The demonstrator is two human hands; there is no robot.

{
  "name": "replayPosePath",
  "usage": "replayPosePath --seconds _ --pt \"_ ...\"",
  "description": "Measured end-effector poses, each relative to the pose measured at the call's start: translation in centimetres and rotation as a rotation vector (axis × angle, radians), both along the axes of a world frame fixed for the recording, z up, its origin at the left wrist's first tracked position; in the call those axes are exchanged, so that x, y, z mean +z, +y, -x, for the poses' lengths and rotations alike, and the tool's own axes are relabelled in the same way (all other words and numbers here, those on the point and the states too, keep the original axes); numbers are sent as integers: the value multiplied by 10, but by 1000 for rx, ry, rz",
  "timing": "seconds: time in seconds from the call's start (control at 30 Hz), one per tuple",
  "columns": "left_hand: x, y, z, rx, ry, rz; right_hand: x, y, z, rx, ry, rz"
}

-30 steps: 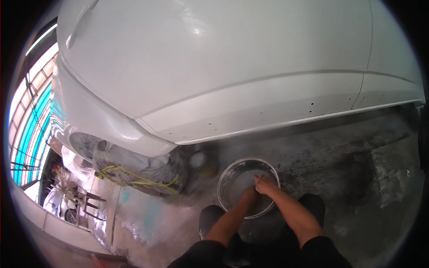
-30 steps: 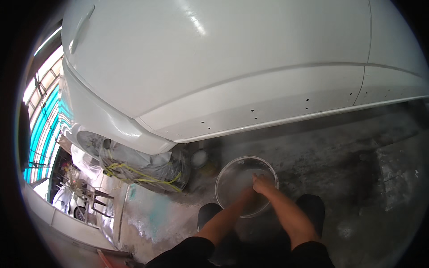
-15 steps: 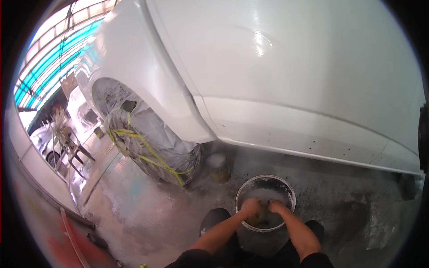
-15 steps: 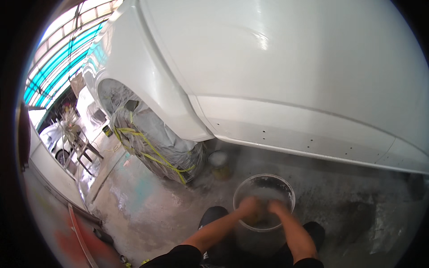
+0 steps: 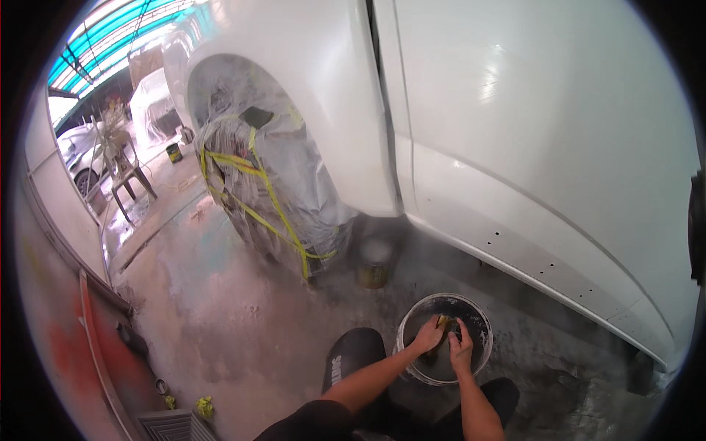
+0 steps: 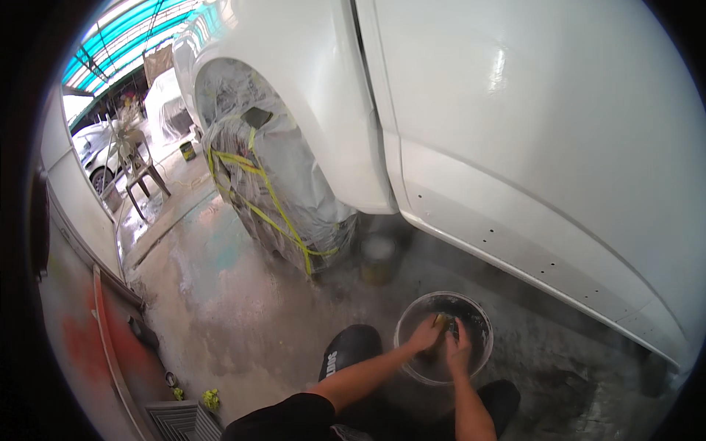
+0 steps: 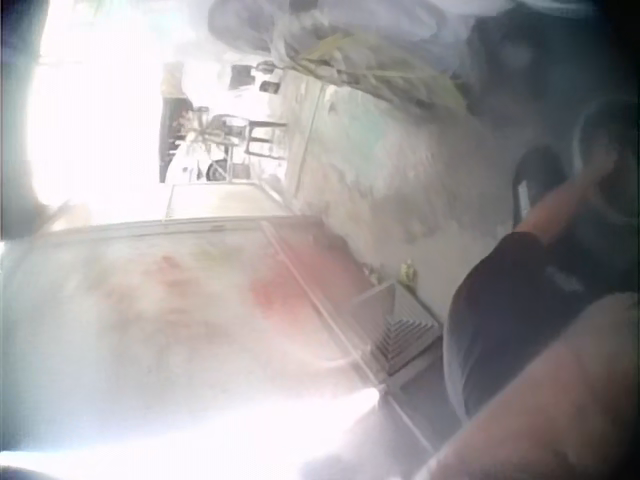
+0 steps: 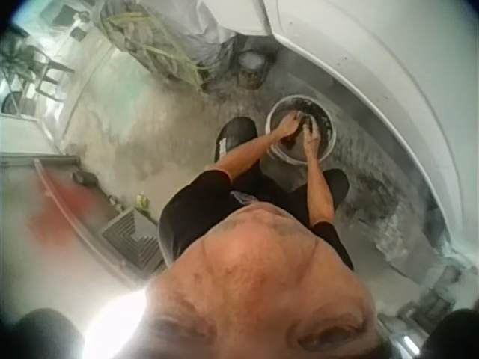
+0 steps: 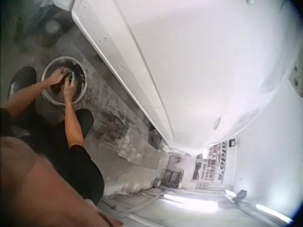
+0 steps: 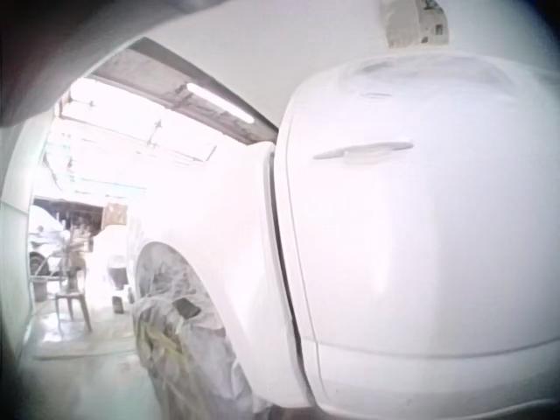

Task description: The recorder is wet sanding a white car door using a sanding block and a bucket of water.

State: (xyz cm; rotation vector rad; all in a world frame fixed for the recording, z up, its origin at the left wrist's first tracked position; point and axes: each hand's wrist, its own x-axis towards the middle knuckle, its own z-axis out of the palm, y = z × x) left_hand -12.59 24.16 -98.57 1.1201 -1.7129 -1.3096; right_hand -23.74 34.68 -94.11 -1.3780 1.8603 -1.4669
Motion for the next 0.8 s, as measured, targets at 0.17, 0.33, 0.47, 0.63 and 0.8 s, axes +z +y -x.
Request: replayPosePath --seconds 0.17,0.33,0.47,0.63,0.8 --pt "-5 1 2 -58 78 26 5 -1 -12 31 29 -32" --pt "10 10 -2 -127 60 -89 -11 -1 -1 -47 -84 -21" --pt "8 6 -10 -72 47 -19 -9 -5 -6 7 -79 -42" --pt "4 -2 -10 -129 135 -208 -3 -7 -12 -25 -39 -80" --pt "22 2 1 -181 285 -352 -3 -7 6 -60 -36 -63"
